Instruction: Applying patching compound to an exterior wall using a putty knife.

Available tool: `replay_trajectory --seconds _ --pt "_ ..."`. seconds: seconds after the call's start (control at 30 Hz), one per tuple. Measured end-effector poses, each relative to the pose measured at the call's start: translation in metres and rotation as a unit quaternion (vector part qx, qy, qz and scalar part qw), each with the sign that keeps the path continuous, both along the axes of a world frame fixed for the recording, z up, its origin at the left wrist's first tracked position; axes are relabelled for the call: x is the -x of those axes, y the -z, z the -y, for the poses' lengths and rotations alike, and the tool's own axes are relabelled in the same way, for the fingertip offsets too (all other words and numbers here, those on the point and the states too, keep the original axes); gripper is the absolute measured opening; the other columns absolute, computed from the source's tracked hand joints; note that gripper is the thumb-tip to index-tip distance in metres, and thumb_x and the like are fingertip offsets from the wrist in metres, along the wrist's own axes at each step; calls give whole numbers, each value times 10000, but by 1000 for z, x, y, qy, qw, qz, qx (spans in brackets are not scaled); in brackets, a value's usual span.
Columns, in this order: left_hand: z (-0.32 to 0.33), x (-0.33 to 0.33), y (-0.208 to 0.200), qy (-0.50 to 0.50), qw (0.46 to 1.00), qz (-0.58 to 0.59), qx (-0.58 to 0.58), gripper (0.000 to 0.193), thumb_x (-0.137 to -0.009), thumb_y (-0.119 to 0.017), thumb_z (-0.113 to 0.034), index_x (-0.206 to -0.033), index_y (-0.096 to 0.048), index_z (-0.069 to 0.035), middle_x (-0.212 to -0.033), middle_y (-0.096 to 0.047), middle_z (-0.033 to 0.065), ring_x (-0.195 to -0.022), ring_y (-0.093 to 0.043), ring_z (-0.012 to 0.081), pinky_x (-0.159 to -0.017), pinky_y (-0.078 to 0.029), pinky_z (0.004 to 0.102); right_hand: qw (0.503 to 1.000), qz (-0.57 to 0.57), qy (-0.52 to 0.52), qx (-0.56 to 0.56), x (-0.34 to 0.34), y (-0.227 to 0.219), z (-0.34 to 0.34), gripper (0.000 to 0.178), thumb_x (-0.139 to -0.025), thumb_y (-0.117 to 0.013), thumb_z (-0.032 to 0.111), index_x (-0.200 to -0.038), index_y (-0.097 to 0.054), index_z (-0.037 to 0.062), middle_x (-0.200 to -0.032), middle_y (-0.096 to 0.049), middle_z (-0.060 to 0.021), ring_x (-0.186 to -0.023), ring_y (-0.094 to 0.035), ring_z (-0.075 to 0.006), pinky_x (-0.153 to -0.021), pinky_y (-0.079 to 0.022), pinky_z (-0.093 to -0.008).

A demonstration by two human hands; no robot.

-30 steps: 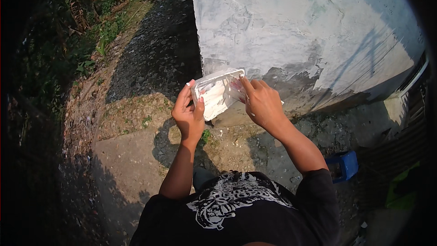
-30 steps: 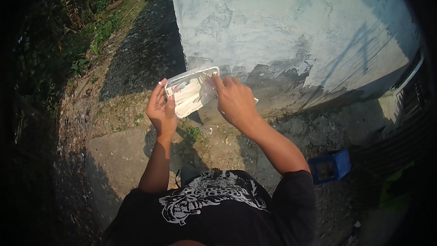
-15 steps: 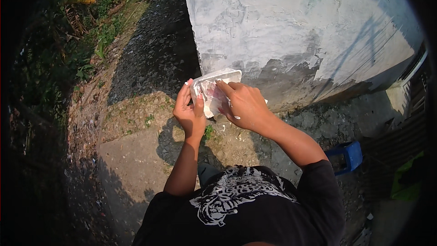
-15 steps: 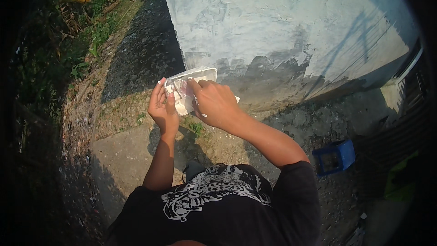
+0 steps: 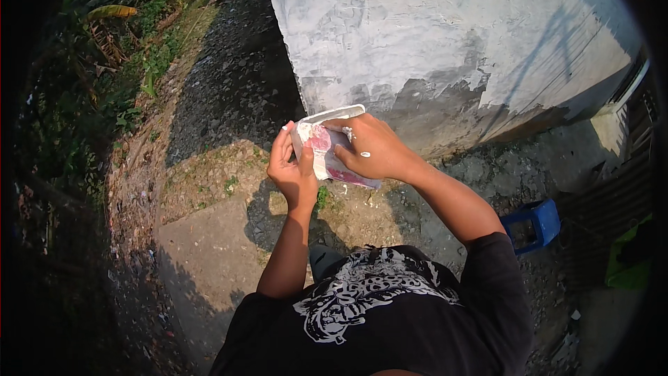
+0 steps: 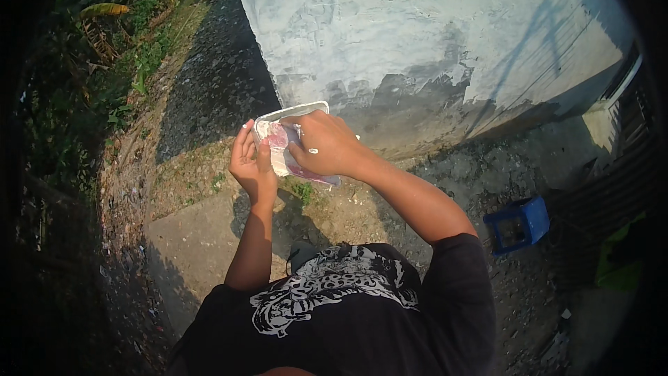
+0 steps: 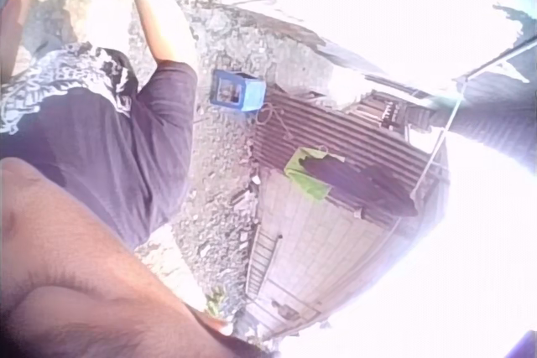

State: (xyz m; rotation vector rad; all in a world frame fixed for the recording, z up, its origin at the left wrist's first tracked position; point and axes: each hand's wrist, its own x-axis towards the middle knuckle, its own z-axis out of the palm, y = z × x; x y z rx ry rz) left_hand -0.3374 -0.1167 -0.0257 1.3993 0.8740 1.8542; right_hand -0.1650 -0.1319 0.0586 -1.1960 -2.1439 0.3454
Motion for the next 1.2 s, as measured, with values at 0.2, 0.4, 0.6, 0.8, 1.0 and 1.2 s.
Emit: replay_trajectory --seconds 0.2,0.4,0.6,0.8,1.0,1.2 --pt "2 0 -3 -17 1000 -18 0 512 -909 -678 -78 -1350 -496 107 -1248 -616 184 -1099 -609 202 -958 -486 321 999 -22 14 18 0 1 0 423 -800 -655 159 -1174 -663 -39 -733 -661 -231 -801 -660 -417 -738 -527 -477" --pt "-7 12 4 -33 999 2 26 476 -941 -622 -46 -1364 -469 111 -1229 -617 204 -1104 -619 212 -950 -495 326 991 -91 41 91 -11 32 -15 427 -824 -665 158 -1207 -657 -29 -876 -703 -202 -829 -679 -346 -764 -522 -429" --pt "-16 34 7 -83 997 1 -11 438 -988 -580 -57 -1374 -449 104 -1224 -619 226 -1099 -642 237 -968 -494 337 788 -457 -7 412 -34 81 -19 295 -924 -607 58 -1205 -614 -34 -987 -710 -95 -844 -679 -128 -750 -563 -300" --pt "-26 47 22 -83 993 14 78 428 -987 -579 -56 -1375 -466 82 -1177 -650 213 -1069 -659 233 -935 -510 330 586 -684 11 436 -71 166 -19 256 -943 -609 35 -1193 -584 -13 -1118 -676 -126 -978 -692 -201 -865 -588 -358" --pt "-46 65 38 -67 993 15 92 431 -987 -531 -40 -1392 -446 83 -1166 -672 187 -1026 -673 212 -916 -515 312 557 -699 115 433 -70 205 -24 284 -927 -661 63 -1199 -596 15 -1101 -686 -97 -994 -683 -216 -877 -574 -382" --pt "-66 92 44 -108 984 -6 141 459 -978 -600 -101 -1375 -468 87 -1120 -699 173 -1008 -669 194 -912 -504 306 553 -675 197 448 -54 250 -75 82 -890 -730 121 -917 -657 91 -854 -645 3 -732 -590 -118 -676 -511 -288"
